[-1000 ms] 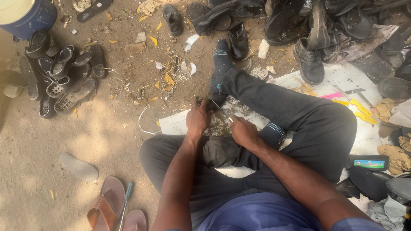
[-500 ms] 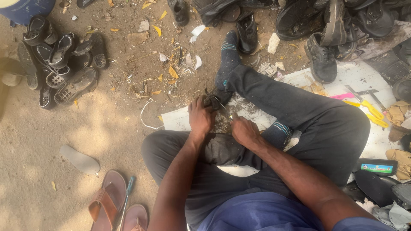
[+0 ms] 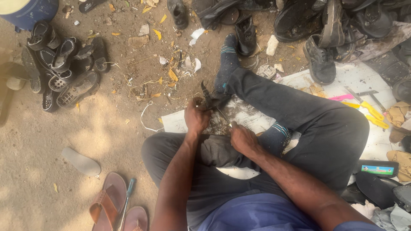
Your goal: The person sits on the ground and uses a knife to scrape and clean the sole of a black shoe. They hold the shoe with one hand and work on the bottom surface with the other, occasionally adjusting the shoe's position.
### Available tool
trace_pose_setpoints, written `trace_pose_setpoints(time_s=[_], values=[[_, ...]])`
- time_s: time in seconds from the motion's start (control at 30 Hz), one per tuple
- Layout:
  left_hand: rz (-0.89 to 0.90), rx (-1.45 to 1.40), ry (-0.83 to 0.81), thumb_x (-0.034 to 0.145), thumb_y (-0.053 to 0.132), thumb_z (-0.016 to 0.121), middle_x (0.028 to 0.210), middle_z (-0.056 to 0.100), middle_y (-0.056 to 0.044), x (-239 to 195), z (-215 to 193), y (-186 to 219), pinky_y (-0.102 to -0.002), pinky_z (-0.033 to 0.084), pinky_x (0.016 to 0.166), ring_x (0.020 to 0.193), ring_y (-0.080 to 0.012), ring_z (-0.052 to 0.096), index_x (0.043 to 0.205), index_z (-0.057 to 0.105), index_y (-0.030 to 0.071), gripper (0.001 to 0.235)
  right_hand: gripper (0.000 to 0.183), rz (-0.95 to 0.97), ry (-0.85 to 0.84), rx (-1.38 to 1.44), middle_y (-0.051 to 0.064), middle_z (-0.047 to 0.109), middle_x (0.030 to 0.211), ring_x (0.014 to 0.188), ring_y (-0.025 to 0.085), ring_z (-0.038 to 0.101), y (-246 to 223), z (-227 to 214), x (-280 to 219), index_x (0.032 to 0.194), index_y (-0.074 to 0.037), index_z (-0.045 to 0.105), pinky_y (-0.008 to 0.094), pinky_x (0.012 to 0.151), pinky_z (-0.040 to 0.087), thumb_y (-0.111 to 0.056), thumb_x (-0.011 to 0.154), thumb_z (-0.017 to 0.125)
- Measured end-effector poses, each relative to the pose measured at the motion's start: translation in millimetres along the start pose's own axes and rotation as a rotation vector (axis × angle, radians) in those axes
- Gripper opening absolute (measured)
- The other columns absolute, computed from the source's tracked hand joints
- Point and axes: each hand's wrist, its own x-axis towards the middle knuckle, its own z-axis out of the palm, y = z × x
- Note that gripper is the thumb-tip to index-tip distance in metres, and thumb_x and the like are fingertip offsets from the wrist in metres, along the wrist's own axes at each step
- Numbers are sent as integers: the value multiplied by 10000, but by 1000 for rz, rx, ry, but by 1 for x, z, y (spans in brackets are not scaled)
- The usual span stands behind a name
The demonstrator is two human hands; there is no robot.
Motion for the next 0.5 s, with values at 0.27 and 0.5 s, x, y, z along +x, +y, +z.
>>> trace_pose_setpoints(time_s=[0.27,0.5], values=[[-104,-76,-55,738,277,903,1273,649,-38,3,12,-25,-364,543,878,973,-222,703,930,811,77,292,258,-179,235,345,73,625,652,551,158,576,18,24,44,971,23,668,350,505,450,-198,1057,569],[-146,-122,-90,733,254,911,1289,651,-66,6,9,-23,-363,542,864,952,-213,704,940,770,49,323,305,404,-234,881,-16,450,576,369,91,345,-13,-11,7,850,-35,590,275,290,309,-239,1063,508]])
